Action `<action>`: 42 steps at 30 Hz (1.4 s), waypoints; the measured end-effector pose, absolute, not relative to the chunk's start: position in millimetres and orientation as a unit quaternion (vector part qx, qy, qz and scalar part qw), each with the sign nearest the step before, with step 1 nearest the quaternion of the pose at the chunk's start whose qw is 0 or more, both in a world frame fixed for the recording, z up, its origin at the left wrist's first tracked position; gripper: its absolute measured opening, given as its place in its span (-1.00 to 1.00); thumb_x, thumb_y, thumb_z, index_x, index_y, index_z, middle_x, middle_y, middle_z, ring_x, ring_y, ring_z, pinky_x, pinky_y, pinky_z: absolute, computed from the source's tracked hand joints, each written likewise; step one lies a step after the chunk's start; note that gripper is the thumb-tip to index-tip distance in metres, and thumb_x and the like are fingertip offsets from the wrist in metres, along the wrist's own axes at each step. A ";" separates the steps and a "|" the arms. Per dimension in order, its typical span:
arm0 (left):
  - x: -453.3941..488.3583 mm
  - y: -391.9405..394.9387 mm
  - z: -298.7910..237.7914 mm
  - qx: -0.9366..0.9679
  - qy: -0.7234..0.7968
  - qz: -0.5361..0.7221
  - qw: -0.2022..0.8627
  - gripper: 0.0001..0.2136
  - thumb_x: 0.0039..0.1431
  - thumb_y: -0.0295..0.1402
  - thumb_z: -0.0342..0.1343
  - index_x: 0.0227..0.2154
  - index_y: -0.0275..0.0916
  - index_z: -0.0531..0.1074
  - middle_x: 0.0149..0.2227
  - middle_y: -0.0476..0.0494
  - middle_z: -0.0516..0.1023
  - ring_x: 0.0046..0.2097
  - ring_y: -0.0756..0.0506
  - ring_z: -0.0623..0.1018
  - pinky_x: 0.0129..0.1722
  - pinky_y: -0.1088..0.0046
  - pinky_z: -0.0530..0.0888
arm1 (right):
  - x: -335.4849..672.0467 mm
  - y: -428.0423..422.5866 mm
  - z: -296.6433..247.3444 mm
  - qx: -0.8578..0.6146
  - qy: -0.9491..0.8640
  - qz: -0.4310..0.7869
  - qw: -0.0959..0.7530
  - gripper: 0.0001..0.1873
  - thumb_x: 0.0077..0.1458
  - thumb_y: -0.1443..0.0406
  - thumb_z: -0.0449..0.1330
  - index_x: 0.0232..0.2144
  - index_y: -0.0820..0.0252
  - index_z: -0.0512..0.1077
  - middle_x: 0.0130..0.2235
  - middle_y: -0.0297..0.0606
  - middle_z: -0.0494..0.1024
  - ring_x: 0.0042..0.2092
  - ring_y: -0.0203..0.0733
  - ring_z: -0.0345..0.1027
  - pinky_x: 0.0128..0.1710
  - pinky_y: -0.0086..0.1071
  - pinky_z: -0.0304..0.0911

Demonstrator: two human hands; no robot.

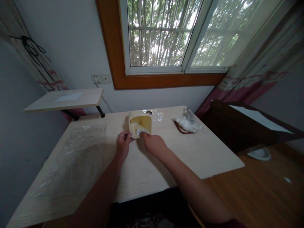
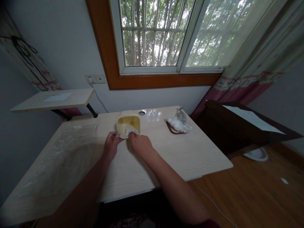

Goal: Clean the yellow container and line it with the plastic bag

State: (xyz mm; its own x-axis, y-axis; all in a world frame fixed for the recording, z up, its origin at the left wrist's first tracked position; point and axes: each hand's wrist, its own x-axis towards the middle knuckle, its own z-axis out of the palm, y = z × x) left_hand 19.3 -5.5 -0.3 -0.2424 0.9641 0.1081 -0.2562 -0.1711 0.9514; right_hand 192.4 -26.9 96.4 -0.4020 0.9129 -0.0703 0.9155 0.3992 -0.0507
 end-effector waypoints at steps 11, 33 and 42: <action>16.5 -4.7 -3.5 0.392 0.447 0.659 0.461 -0.66 0.14 -0.08 0.26 -0.28 -0.25 0.37 -0.28 -0.05 0.48 -0.22 -0.04 0.57 -0.18 0.31 0.62 | 183.4 -29.7 91.1 0.541 0.839 -0.056 -0.012 -0.43 0.28 0.35 -0.06 0.32 0.24 0.07 0.04 0.09 0.57 -0.12 0.11 0.58 -0.17 -0.08 0.45; 8.8 -5.3 -2.7 0.458 0.536 0.613 0.355 -0.71 0.26 -0.05 0.11 -0.28 -0.20 0.39 -0.39 -0.02 0.47 -0.33 -0.04 0.49 -0.26 0.44 0.41 | 175.9 -22.9 87.0 0.563 0.825 -0.040 -0.020 -0.48 0.31 0.32 -0.08 0.30 0.19 0.14 0.03 0.04 0.58 -0.10 0.06 0.57 -0.14 -0.12 0.43; 8.6 -8.5 5.0 0.463 0.550 0.598 0.354 -0.72 0.27 -0.07 0.09 -0.27 -0.21 0.38 -0.37 -0.04 0.49 -0.31 -0.05 0.50 -0.24 0.43 0.40 | 167.0 -32.5 95.5 0.546 0.832 -0.081 -0.054 -0.49 0.32 0.25 -0.06 0.29 0.14 0.18 0.06 -0.01 0.58 -0.07 0.03 0.56 -0.11 -0.13 0.42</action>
